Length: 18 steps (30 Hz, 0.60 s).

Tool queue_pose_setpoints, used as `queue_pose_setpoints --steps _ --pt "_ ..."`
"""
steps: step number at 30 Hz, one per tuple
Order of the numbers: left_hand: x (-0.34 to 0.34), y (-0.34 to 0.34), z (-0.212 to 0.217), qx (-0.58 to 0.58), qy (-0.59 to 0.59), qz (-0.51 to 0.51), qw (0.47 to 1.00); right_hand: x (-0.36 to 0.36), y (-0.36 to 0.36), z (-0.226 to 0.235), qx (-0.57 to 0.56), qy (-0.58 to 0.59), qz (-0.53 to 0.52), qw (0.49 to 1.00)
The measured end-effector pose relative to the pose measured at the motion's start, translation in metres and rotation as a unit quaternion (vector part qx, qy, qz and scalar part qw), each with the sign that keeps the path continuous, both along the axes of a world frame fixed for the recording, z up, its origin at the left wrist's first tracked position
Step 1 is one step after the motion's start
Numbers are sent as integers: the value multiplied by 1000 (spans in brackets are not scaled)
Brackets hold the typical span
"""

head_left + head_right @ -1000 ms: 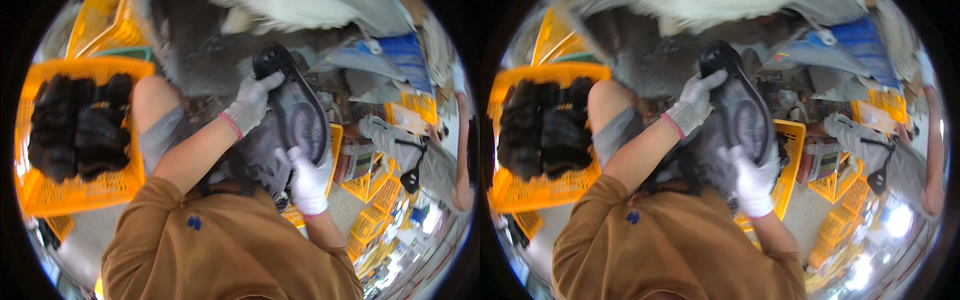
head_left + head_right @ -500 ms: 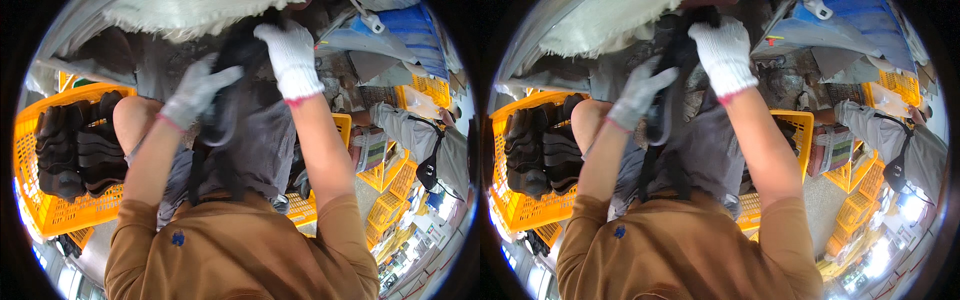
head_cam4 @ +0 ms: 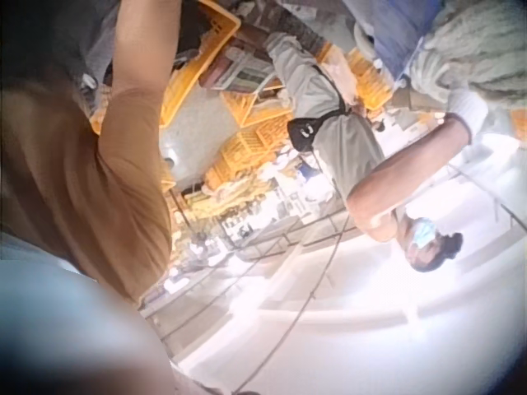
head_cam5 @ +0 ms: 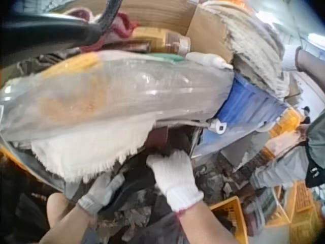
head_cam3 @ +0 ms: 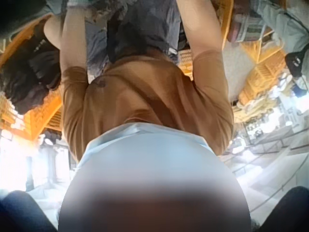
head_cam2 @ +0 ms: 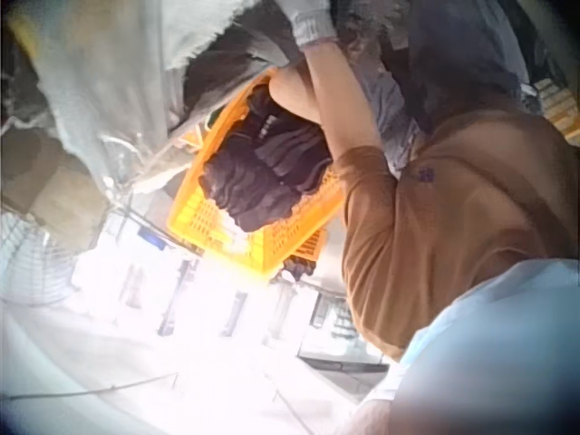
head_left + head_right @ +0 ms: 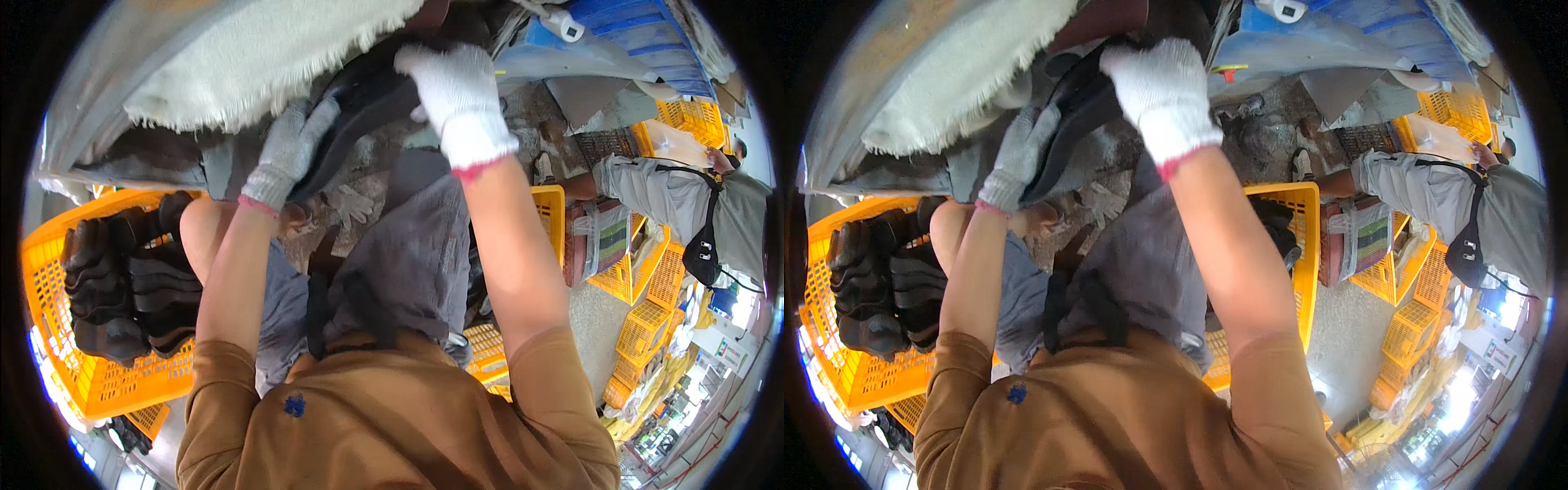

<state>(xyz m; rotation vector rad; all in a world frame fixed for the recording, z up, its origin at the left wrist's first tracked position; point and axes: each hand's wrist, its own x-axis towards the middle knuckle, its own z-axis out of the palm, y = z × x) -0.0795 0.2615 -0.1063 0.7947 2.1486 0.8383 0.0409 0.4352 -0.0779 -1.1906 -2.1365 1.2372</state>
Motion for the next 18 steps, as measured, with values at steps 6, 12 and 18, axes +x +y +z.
queue_pose_setpoints --steps 6,12,18 --pt "46 59 -47 319 -244 168 900 58 -64 58 164 38 164 972" --pt "22 35 -53 239 -517 33 821 92 -82 52 511 -224 257 789" --pt "50 -13 -43 480 -621 222 579 97 -175 39 299 -58 252 919"
